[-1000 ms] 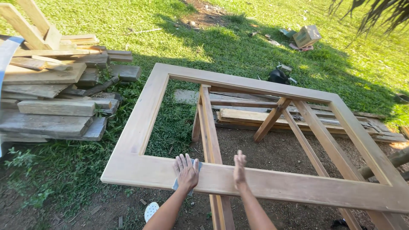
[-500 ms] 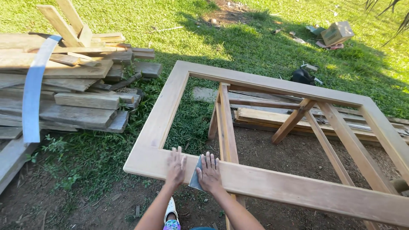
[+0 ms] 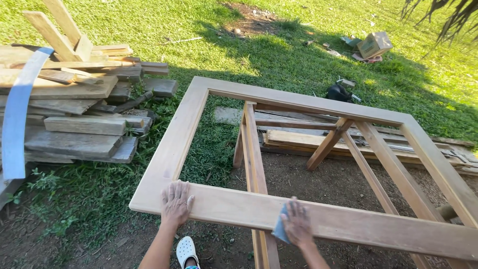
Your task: Sanding a wooden furniture frame using a piece of sandpaper in an outdoor workshop environment.
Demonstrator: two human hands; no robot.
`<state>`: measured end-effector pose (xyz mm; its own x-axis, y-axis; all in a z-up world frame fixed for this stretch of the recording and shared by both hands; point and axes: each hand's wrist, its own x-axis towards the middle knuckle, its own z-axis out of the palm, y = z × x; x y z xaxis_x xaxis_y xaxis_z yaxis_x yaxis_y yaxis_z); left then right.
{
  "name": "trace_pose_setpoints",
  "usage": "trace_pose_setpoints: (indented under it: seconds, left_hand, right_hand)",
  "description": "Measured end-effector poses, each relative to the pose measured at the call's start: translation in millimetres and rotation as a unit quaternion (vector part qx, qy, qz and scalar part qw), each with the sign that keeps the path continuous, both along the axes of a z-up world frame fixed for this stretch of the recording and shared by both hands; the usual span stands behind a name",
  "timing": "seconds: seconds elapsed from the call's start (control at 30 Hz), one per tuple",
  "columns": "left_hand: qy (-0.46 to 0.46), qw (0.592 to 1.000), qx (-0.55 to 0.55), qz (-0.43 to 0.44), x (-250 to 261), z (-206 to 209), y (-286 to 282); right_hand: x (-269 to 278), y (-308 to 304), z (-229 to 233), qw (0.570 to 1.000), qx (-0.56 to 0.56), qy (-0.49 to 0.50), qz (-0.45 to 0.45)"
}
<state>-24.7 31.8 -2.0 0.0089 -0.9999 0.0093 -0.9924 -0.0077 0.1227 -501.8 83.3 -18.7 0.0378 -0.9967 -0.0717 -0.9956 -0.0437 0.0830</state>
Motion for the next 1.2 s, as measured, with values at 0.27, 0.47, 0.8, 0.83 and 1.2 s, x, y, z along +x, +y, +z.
trace_pose_setpoints:
  seconds: [0.27, 0.47, 0.8, 0.83, 1.2]
  left_hand:
    - [-0.015, 1.0, -0.005, 0.002, 0.4, 4.5, 0.1]
    - [-0.021, 1.0, 0.012, 0.003, -3.4, 4.6, 1.7]
    - [0.001, 1.0, 0.028, -0.005, -0.2, 0.7, -4.2]
    - [0.002, 1.0, 0.029, -0.003, 0.4, 0.2, -5.2]
    - [-0.004, 1.0, 0.008, -0.011, 5.3, -16.0, -9.5]
  right_hand:
    - [-182.9, 15.7, -5.8, 0.979, 0.036, -0.012, -0.201]
    - [-120.0, -5.5, -15.9, 0.952, 0.084, -0.06, -0.288]
    - [227.8, -37.7, 5.7, 0.912, -0.339, -0.02, 0.232]
    - [240.9, -39.3, 7.3, 0.912, -0.338, -0.02, 0.233]
    - [163.0, -5.5, 83.7, 0.982, 0.133, -0.11, 0.08]
